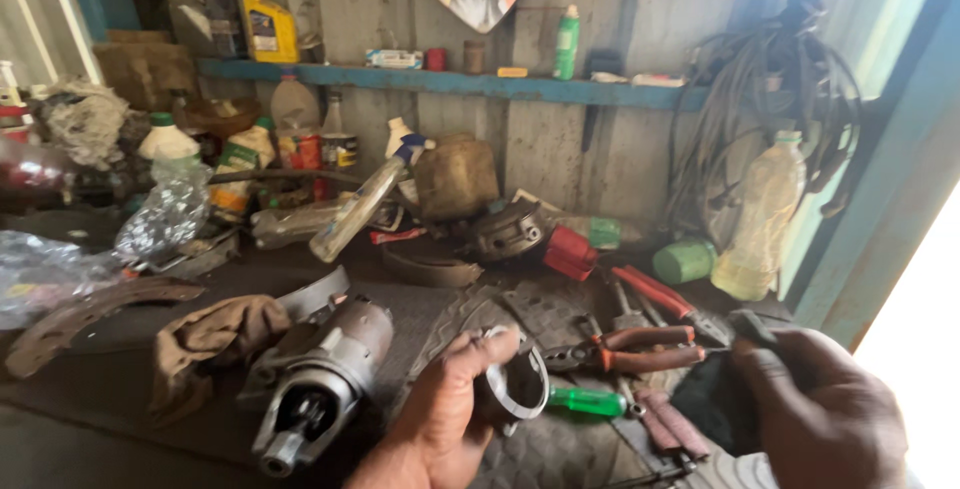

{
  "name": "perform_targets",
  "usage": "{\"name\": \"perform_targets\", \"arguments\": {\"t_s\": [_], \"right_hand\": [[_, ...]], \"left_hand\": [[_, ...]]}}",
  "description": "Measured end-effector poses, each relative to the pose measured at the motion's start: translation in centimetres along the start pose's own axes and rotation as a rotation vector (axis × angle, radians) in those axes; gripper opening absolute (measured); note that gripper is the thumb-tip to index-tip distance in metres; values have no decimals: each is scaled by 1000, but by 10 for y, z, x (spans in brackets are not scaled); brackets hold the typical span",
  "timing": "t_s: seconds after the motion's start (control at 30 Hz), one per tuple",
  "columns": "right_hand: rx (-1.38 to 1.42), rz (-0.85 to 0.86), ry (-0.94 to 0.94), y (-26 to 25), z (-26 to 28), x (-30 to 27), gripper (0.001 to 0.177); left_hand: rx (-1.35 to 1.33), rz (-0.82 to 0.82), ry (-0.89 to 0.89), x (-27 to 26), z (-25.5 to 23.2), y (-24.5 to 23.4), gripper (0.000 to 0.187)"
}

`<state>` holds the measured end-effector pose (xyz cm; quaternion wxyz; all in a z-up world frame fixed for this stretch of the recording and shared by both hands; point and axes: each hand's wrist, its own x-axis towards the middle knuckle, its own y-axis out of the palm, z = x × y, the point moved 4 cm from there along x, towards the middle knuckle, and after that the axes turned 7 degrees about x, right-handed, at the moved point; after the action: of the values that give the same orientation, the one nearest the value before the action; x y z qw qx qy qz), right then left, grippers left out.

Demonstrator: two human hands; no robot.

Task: The person wipes the inside of a metal starter motor housing with a cloth and uses a screwdriver to probe the internal parts. They hold the cylindrical housing and rotate it while working on it.

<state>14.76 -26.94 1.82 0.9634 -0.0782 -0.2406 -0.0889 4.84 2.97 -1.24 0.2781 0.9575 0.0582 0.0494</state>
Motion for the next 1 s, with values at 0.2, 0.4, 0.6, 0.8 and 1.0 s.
{"name": "perform_targets", "arguments": {"t_s": [0.2,0.4,0.6,0.8,1.0], "right_hand": [[-310,34,-146,-8,-39,25,40],[-87,253,-360,56,14,-30,43],[-115,481,244,83,13,-57,51],[-312,419,146,74,13,-51,29],[-298,526,-270,80,1,-48,27]], "left_hand": [[-71,-208,-102,15,25,-16,18],[335,-190,136,27,29,-18,31],[350,-125,194,13,40,8,41],[502,15,327,-7,35,37,35],[1045,-82,526,-15,13,45,32]]}}
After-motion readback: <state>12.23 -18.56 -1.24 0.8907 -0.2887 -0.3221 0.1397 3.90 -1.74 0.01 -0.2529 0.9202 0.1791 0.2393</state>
